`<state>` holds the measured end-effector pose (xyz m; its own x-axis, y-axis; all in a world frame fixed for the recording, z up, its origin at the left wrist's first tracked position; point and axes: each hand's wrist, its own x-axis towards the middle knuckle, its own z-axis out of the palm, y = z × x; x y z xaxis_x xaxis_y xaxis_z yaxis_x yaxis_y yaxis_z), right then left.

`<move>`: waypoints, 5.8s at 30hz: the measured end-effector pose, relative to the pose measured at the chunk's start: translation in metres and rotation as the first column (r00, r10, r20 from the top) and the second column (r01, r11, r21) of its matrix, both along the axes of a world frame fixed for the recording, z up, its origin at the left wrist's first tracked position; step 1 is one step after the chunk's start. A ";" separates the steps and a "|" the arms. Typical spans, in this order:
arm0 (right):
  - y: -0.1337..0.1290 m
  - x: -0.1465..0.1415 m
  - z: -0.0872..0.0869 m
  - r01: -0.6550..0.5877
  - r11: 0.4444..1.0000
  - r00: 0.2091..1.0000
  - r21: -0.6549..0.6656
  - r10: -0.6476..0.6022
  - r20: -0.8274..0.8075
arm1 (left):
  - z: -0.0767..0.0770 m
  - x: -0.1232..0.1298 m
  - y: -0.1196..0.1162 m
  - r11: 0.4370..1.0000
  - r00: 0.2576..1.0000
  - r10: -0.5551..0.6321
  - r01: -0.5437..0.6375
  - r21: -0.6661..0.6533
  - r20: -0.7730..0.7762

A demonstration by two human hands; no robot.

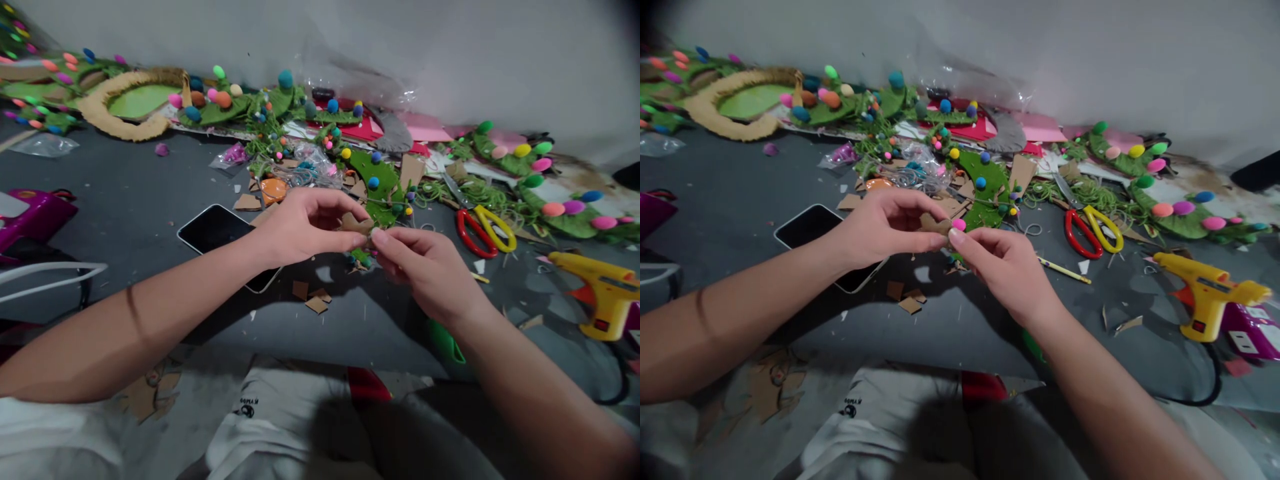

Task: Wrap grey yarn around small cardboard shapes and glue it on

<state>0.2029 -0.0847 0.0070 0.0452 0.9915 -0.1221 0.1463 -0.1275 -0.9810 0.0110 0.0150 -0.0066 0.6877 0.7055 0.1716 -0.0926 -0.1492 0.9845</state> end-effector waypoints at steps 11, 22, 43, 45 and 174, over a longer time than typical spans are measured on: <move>-0.011 -0.013 -0.010 -0.172 0.883 0.807 0.437 -0.128 0.576 | -0.005 0.006 0.001 0.984 0.983 0.156 -0.147 -0.098 0.093; -0.016 -0.010 -0.006 -0.327 0.814 0.640 0.481 -0.184 0.746 | -0.004 0.008 -0.005 0.985 0.985 0.170 -0.170 0.032 0.009; -0.001 0.005 0.011 -0.189 0.846 0.773 0.498 -0.184 0.607 | 0.003 0.002 -0.006 0.993 0.997 -0.058 0.053 -0.104 -0.044; -0.001 0.004 0.010 -0.123 0.875 0.820 0.468 -0.176 0.545 | 0.003 0.002 -0.007 0.992 0.997 -0.066 0.062 -0.110 -0.036; 0.052 -0.009 -0.003 -0.326 0.801 0.825 0.502 -0.018 0.564 | 0.016 -0.018 0.032 0.943 0.967 0.254 -0.240 -0.231 0.033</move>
